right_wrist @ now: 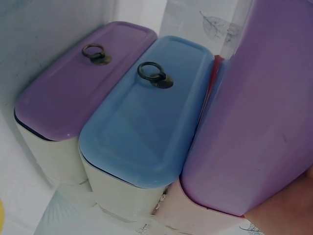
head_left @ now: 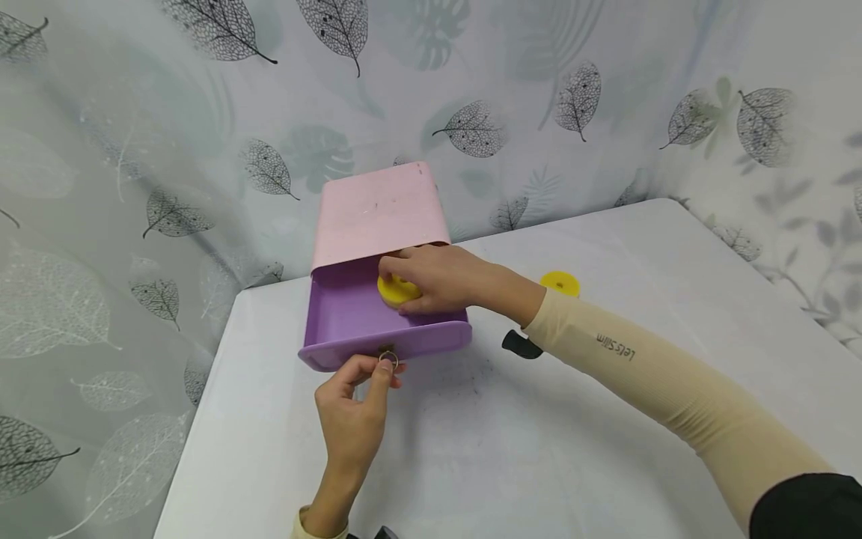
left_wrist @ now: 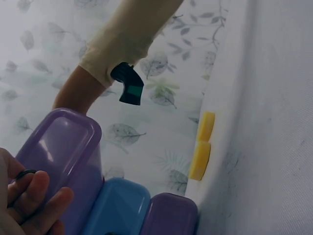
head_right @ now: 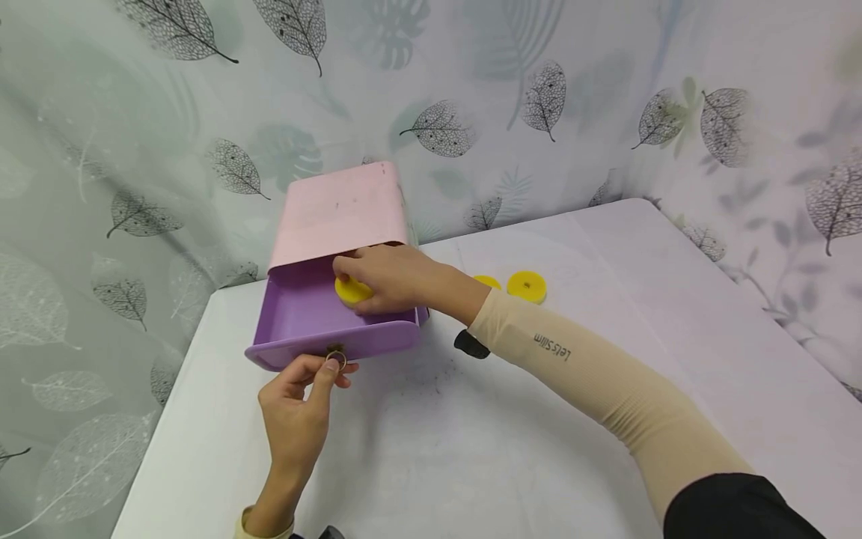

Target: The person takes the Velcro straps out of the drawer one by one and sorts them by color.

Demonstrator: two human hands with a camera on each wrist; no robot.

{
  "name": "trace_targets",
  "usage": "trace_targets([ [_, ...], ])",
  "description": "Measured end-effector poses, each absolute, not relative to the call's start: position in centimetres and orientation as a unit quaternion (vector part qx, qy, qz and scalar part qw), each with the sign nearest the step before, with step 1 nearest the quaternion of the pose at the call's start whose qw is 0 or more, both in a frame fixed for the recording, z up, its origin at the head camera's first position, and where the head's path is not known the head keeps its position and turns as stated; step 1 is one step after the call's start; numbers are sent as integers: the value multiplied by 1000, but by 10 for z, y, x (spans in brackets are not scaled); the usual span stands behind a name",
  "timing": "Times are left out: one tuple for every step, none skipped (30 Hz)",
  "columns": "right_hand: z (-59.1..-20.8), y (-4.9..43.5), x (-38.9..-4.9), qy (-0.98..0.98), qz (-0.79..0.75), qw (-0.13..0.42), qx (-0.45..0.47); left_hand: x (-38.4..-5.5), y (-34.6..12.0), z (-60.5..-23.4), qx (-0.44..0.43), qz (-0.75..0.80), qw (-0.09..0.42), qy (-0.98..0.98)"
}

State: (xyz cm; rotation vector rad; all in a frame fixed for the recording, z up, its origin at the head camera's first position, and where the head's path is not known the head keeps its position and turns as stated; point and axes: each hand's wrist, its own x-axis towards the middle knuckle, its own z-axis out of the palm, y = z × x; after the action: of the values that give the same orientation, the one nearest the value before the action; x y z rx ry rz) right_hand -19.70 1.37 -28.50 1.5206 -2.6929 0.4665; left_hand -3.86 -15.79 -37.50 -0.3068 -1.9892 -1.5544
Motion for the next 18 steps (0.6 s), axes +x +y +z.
trace_targets([
  [-285,14,-197,-861,150,5,486,-38,-158,-375,-116,-583,295,-748],
  [-285,14,-197,-861,150,5,486,-38,-158,-375,-116,-582,295,-749],
  [-285,15,-197,-861,151,3,486,-38,-157,-375,-116,-582,295,-749],
  [-285,15,-198,-861,153,2,486,-38,-158,-375,-116,-581,296,-749],
  [-284,15,-197,-861,154,0,485,-38,-158,-374,-116,-581,296,-749],
  [-283,15,-197,-861,156,-3,485,-38,-158,-374,-116,-581,296,-749],
  [-283,15,-197,-861,158,-6,484,-38,-158,-374,-116,-580,297,-750],
  [-282,15,-196,-861,158,-9,483,-38,-158,-374,-115,-580,297,-750],
  [-282,16,-195,-862,159,-13,481,-38,-158,-374,-114,-581,296,-750],
  [-281,16,-195,-863,159,-16,480,-38,-158,-374,-113,-581,296,-750],
  [-281,16,-194,-863,160,-20,479,-38,-158,-374,-113,-581,296,-750],
  [-281,16,-194,-863,162,-22,479,-38,-158,-374,-113,-581,295,-750],
  [-281,17,-194,-862,164,-23,479,-38,-157,-374,-113,-581,295,-750],
  [-281,17,-194,-861,167,-25,480,-38,-157,-374,-113,-582,295,-750],
  [-281,18,-194,-860,170,-26,481,-38,-157,-374,-114,-582,294,-749],
  [-281,18,-194,-858,175,-27,482,-38,-157,-374,-114,-582,294,-749],
  [-280,18,-194,-855,180,-28,485,-38,-157,-374,-115,-582,294,-749],
  [-280,19,-195,-853,184,-28,487,-38,-157,-374,-116,-582,295,-749],
])
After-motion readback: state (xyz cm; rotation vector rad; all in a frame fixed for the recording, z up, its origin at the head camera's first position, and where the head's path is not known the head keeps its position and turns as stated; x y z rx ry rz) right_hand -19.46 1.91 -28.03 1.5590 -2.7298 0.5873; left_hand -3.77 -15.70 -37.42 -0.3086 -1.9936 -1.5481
